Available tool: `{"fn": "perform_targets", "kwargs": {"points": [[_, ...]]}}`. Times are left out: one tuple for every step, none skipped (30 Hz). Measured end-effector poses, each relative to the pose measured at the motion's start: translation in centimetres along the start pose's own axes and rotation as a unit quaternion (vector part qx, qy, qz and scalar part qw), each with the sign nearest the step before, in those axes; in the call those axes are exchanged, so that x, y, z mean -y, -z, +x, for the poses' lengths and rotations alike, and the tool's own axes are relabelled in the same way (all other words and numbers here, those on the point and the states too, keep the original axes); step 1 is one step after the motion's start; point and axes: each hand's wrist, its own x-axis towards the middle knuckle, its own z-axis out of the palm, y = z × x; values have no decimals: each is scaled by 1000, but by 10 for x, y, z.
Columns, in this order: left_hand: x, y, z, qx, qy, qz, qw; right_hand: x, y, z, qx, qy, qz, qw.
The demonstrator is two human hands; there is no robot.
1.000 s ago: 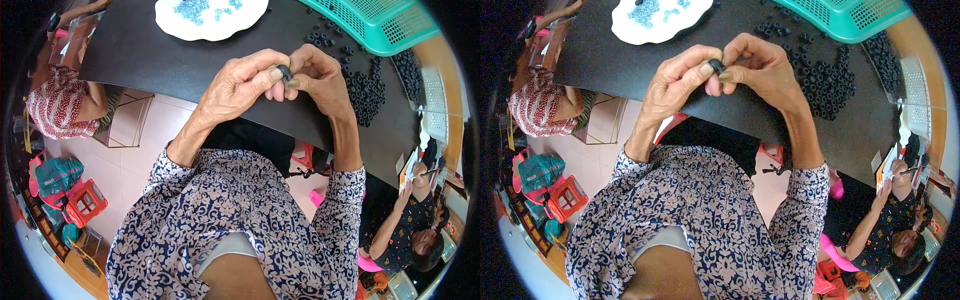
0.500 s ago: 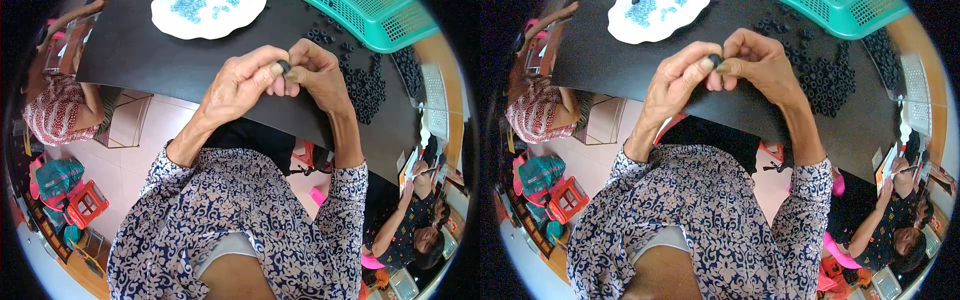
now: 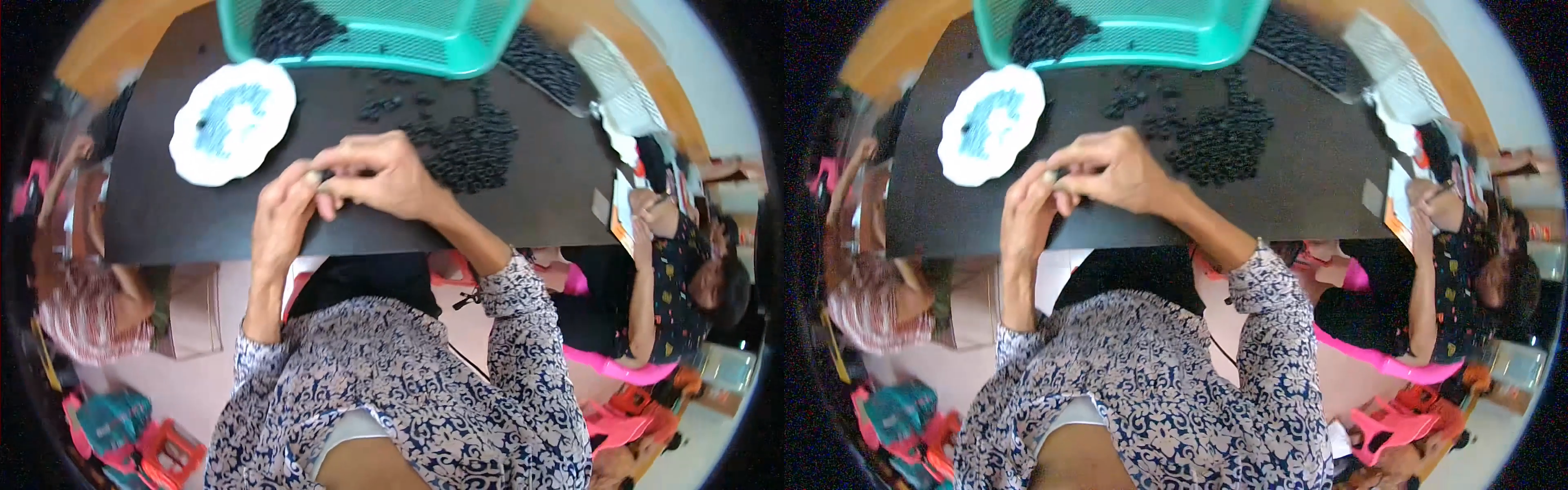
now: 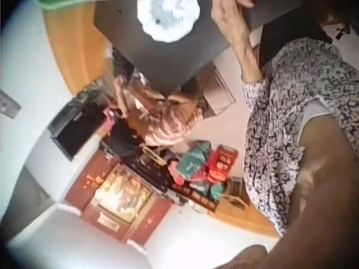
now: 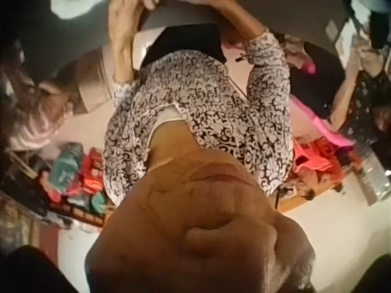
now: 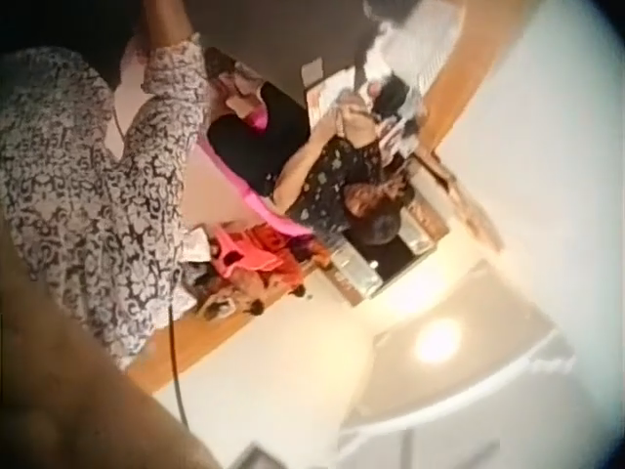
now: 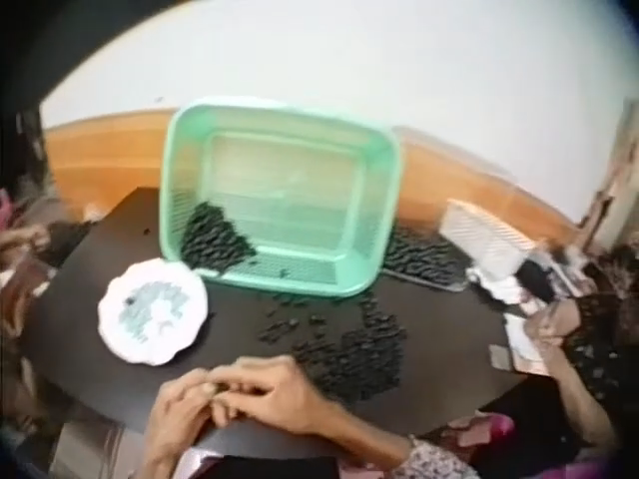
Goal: Assembling small parts by inserting small blue components into black circular rubber or plastic components.
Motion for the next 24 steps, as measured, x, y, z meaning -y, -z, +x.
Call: {"fn": "perform_targets", "kwargs": {"points": [[2,0,0,15,0,-16,1000,2,1,-3,-2,7,-35,999],[4,-2,1,19,-13,-5,1000,3,6,-6,-12,44,-81,996],[5,-2,0,14,-26,7,1000,6,8,-10,-20,29,-75,997],[7,0,1,21,-29,7,999,9,14,-13,-35,0,-66,997],[10,2,2,16,-35,10,999,13,23,-18,-50,-30,-55,997],[11,3,2,8,-40,14,999,19,37,-20,-64,-90,-60,992],[11,1,3,9,-40,13,999,22,56,-23,-77,-150,-64,984],[9,0,4,18,-46,17,999,21,79,-24,-100,-160,-100,977],[6,0,1,21,-51,22,998,15,103,-22,-118,-169,-131,970],[5,-1,0,15,-47,24,998,11,129,-23,-147,-212,-148,955],[5,0,3,5,-44,28,999,-5,160,-18,-180,-220,-198,938],[6,-1,4,5,-46,30,998,-16,192,-19,-219,-224,-255,915],[6,0,5,1,-41,31,999,-26,224,-17,-272,-208,-303,889],[7,1,6,6,-41,38,998,-32,258,-19,-319,-204,-308,873],[7,3,7,6,-43,44,998,-29,270,-12,-361,-196,-311,857],[7,3,7,9,-42,41,998,-34,270,-13,-356,-199,-308,860],[8,4,8,4,-38,42,998,-39,270,-18,-359,-197,-271,871],[9,6,8,10,-44,37,998,-41,261,-18,-358,-194,-232,884],[10,6,9,21,-51,32,998,-43,244,-17,-327,-211,-272,880],[11,6,8,17,-55,30,998,-45,225,-16,-291,-208,-246,901],[10,6,8,14,-52,29,998,-44,207,-15,-257,-205,-221,918],[9,6,7,13,-53,45,997,-44,193,-11,-222,-207,-259,917],[9,7,7,12,-55,62,996,-43,180,-7,-186,-208,-297,913],[9,6,7,12,-53,62,997,-44,172,-4,-170,-193,-329,909]]}}
